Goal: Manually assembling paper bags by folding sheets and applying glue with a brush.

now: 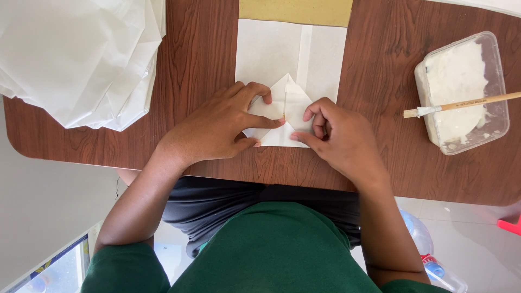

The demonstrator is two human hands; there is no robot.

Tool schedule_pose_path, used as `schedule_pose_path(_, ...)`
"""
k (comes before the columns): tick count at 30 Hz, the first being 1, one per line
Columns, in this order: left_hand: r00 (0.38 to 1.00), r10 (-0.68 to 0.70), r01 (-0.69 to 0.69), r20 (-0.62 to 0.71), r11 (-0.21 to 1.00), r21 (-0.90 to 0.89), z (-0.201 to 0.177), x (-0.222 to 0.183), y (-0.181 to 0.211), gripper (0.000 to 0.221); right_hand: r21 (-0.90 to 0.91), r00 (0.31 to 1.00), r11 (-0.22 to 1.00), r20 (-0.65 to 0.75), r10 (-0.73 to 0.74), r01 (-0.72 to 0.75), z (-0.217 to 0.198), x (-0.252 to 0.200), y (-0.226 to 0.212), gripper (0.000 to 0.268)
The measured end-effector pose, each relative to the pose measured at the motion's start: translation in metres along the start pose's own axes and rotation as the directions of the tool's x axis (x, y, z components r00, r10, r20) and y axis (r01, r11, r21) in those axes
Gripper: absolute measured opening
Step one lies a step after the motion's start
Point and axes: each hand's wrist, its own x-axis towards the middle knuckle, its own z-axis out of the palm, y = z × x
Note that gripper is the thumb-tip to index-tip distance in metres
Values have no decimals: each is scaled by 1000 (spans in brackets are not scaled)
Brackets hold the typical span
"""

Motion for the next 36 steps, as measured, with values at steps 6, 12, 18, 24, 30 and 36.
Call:
schedule_pose_path(6,1000,-8,8,13,1000,13,0,1,0,39,-56,1000,998,14,-18,19,-4,2,-2,30)
schedule_pose_path(12,1000,-7,7,13,1000,19,1,1,-3,38,-57,1000,998,-3,16,-17,5,5,-2,29)
schedule_pose_path(18,1000,14,-14,4,1000,5,1,-1,-4,39,-69,1000,997,-5,-22,22,-1,-1,-4,29)
schedule_pose_path(24,1000,24,-24,-10,1000,-12,5,-2,-8,43,-128,988,990,-141,-69,50,19,2,0,31)
schedule_pose_path(30,989,102,-105,-105,994,-20,13,-14,-17,40,-235,916,931,-226,-330,278,26,-15,5,30)
schedule_pose_path(36,973,76,-74,-219,997,19,28,-18,-15,33,-277,795,798,-154,-587,536,34,-44,-2,30)
